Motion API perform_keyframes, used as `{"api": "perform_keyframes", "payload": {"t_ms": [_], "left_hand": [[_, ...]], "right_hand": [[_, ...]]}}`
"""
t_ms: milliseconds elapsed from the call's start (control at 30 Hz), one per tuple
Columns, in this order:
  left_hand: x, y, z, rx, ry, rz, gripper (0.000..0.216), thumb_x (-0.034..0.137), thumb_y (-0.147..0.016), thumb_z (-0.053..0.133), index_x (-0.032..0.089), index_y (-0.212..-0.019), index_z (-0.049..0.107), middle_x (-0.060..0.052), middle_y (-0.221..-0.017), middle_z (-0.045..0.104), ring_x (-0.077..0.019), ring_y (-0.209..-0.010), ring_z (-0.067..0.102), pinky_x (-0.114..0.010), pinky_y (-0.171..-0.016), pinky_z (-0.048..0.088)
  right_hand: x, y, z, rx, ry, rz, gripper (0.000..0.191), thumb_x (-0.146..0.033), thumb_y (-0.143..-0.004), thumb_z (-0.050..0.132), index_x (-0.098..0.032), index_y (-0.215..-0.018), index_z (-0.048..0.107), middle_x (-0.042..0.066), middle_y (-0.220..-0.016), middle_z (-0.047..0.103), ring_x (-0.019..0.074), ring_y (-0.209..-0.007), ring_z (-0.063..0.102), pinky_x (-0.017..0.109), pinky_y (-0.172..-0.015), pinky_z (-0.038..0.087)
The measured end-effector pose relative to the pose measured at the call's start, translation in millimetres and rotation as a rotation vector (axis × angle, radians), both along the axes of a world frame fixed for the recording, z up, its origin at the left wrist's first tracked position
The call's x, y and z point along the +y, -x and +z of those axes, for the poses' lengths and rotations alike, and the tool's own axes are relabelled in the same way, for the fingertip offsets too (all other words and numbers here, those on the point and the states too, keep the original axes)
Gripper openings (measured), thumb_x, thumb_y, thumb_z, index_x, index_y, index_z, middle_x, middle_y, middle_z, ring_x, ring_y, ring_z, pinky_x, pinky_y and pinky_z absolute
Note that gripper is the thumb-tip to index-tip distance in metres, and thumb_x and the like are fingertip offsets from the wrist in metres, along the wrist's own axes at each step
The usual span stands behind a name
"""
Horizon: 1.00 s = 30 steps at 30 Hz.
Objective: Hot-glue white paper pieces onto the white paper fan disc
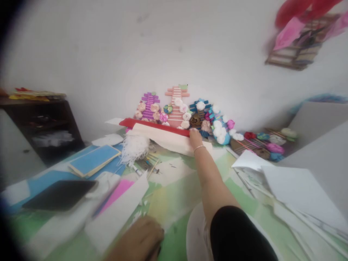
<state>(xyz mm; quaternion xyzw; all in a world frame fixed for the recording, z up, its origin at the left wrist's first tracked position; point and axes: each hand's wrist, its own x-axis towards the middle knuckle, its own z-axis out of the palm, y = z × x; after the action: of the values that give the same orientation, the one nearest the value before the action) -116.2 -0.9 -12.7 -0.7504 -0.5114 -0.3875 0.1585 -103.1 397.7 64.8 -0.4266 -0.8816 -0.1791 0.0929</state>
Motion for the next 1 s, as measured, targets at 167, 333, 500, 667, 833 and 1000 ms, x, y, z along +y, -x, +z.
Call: {"api": "perform_keyframes", "payload": {"t_ms": [167, 333, 500, 667, 833, 1000], "left_hand": [[1, 0, 0.2, 0.023, -0.051, -0.011, 0.021, -0.001, -0.069, 0.039, 0.016, -0.075, 0.051, -0.003, -0.061, 0.054, -0.0153, -0.060, 0.049, -0.026, -0.054, 0.042], [0, 0, 1.0, -0.009, 0.007, 0.003, 0.019, 0.002, -0.072, 0.038, 0.016, -0.074, 0.051, -0.004, -0.063, 0.054, -0.0158, -0.061, 0.049, -0.026, -0.053, 0.041], [-1, 1, 2.1, 0.001, 0.061, -0.011, 0.020, 0.005, -0.071, 0.040, 0.016, -0.082, 0.051, -0.006, -0.071, 0.058, -0.0184, -0.070, 0.053, -0.030, -0.062, 0.048], [-4, 3, 5.8, -0.021, 0.095, -0.018, 0.029, 0.005, -0.068, 0.043, 0.016, -0.093, 0.053, -0.008, -0.085, 0.062, -0.0217, -0.084, 0.057, -0.036, -0.074, 0.051], [-8, 4, 7.2, -0.051, 0.175, 0.030, 0.035, 0.006, -0.072, 0.047, 0.018, -0.105, 0.052, -0.011, -0.103, 0.062, -0.0228, -0.098, 0.058, -0.042, -0.085, 0.051], [-8, 7, 7.4, -0.230, 0.243, 0.121, 0.030, 0.015, -0.080, 0.045, 0.018, -0.109, 0.052, -0.012, -0.109, 0.061, -0.0226, -0.102, 0.058, -0.041, -0.086, 0.051]], "right_hand": [[4, 4, 3.0, 0.213, -0.141, -0.066, 0.032, -0.030, -0.086, 0.052, -0.014, -0.113, 0.053, 0.010, -0.115, 0.055, 0.0222, -0.102, 0.054, 0.043, -0.084, 0.045], [5, 5, 41.9, 0.454, -0.253, -0.053, 0.027, -0.013, -0.089, 0.036, -0.007, -0.110, 0.051, 0.021, -0.108, 0.056, 0.0307, -0.110, 0.045, 0.042, -0.083, 0.040], [-7, 6, 93.1, 0.671, -0.332, -0.005, 0.030, -0.014, -0.090, 0.024, -0.010, -0.114, 0.041, 0.016, -0.107, 0.054, 0.0225, -0.093, 0.053, 0.034, -0.077, 0.041], [-31, -2, 152.3, 0.958, -0.413, 0.137, 0.026, -0.009, -0.086, 0.025, -0.013, -0.107, 0.040, 0.009, -0.096, 0.053, 0.0176, -0.091, 0.051, 0.031, -0.084, 0.039], [-74, -35, 214.8, 1.312, -0.448, 0.421, 0.020, -0.005, -0.084, 0.029, -0.019, -0.095, 0.038, 0.003, -0.087, 0.050, 0.0135, -0.082, 0.048, 0.031, -0.082, 0.040], [-117, -96, 262.3, 1.518, -0.400, 0.603, 0.017, -0.010, -0.085, 0.025, -0.021, -0.095, 0.034, 0.002, -0.091, 0.045, 0.0125, -0.084, 0.051, 0.032, -0.075, 0.045]]}}
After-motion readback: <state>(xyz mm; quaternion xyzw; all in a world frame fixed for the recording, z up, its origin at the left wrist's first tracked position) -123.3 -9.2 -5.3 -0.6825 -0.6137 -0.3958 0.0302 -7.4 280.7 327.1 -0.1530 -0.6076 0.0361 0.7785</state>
